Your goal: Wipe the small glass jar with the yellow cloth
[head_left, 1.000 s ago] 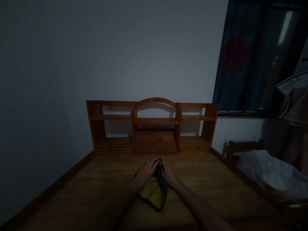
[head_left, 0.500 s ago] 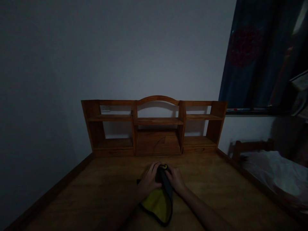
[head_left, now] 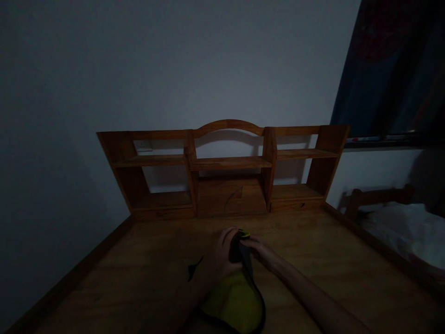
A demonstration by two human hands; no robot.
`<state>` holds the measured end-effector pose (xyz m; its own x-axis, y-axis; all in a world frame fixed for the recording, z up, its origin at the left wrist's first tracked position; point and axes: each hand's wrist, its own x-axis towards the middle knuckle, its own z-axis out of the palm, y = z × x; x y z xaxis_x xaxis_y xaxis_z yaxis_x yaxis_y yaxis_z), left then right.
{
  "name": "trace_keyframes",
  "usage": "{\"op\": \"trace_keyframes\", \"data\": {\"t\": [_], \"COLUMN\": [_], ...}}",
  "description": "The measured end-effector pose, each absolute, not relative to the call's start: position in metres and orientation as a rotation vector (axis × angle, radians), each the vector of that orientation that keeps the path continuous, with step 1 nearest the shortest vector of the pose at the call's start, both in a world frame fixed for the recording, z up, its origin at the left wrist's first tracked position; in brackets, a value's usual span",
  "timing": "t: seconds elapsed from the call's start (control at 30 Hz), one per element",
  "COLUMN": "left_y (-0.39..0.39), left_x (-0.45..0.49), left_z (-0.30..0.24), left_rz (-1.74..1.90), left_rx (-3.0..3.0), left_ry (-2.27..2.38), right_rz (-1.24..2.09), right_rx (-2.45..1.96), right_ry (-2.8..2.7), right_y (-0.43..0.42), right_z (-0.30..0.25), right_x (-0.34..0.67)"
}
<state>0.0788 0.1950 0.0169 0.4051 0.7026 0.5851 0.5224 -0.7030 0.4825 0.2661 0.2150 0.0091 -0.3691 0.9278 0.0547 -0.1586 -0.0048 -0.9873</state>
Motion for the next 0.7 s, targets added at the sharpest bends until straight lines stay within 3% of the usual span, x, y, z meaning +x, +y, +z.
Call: {"op": "trace_keyframes", "data": {"t": [0.33,0.7], "left_y": [0.185,0.182], "left_x": [0.084,0.087], "left_z": [0.027,0.028], "left_rz": [1.108,1.101], "left_rx": [2.473,2.501], "left_ry": [1.024,0.99], "right_rz": [1.095,0.891], "right_rx": [-0.858,-0.88], "right_ry": [-1.644,-1.648], "right_y": [0.206,0.205], "right_z": [0.015,0.007], "right_x": [0.259,0.255]}}
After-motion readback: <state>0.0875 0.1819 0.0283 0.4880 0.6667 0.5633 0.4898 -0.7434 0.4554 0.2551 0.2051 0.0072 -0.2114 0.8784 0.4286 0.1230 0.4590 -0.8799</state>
